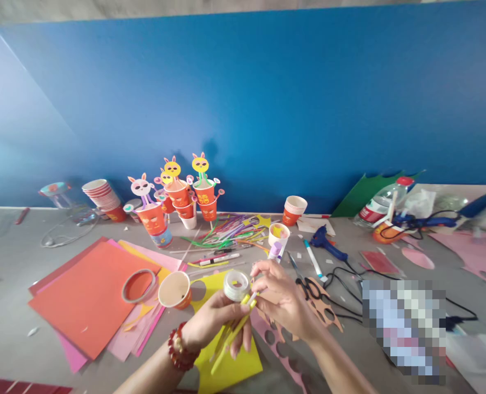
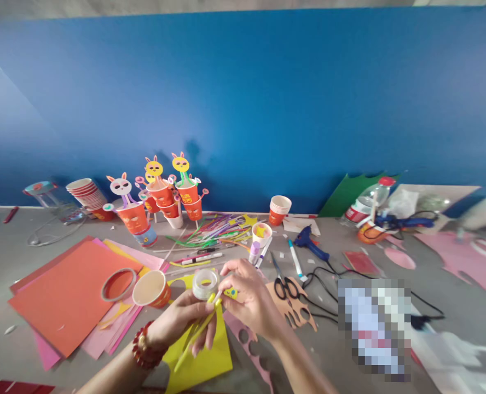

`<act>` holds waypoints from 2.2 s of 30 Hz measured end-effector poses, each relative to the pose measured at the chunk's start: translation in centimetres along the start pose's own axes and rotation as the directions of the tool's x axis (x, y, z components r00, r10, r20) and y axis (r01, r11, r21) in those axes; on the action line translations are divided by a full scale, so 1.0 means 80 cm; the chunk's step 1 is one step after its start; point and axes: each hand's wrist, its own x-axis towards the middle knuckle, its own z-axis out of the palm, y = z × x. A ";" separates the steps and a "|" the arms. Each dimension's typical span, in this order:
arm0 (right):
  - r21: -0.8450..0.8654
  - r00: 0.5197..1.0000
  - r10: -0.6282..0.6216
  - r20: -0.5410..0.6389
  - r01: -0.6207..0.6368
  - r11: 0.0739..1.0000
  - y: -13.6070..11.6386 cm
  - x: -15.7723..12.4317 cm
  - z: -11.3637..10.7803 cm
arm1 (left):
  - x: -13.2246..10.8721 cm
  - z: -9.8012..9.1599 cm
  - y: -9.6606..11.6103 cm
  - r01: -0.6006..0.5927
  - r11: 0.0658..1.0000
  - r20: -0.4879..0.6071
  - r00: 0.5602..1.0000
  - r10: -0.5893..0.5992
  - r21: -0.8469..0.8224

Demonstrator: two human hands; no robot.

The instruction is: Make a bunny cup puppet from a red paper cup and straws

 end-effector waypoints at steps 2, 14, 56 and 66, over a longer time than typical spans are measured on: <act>0.003 1.000 -0.021 -0.014 0.021 1.000 -0.001 0.001 0.002 | 0.001 0.002 0.002 -0.021 0.999 -0.022 1.000 0.022 0.026; 0.198 0.983 0.122 -0.139 -0.093 0.976 -0.004 -0.003 0.032 | 0.006 0.010 -0.012 -0.160 0.908 -0.186 0.951 0.247 0.387; 0.476 0.905 0.424 -0.024 -0.363 0.801 -0.004 -0.013 0.038 | -0.008 -0.004 0.023 -0.250 0.856 -0.169 0.918 0.358 0.453; 0.551 0.873 0.486 0.039 -0.425 0.718 -0.003 -0.014 0.037 | -0.010 -0.011 0.017 -0.220 0.957 -0.031 0.973 0.230 0.188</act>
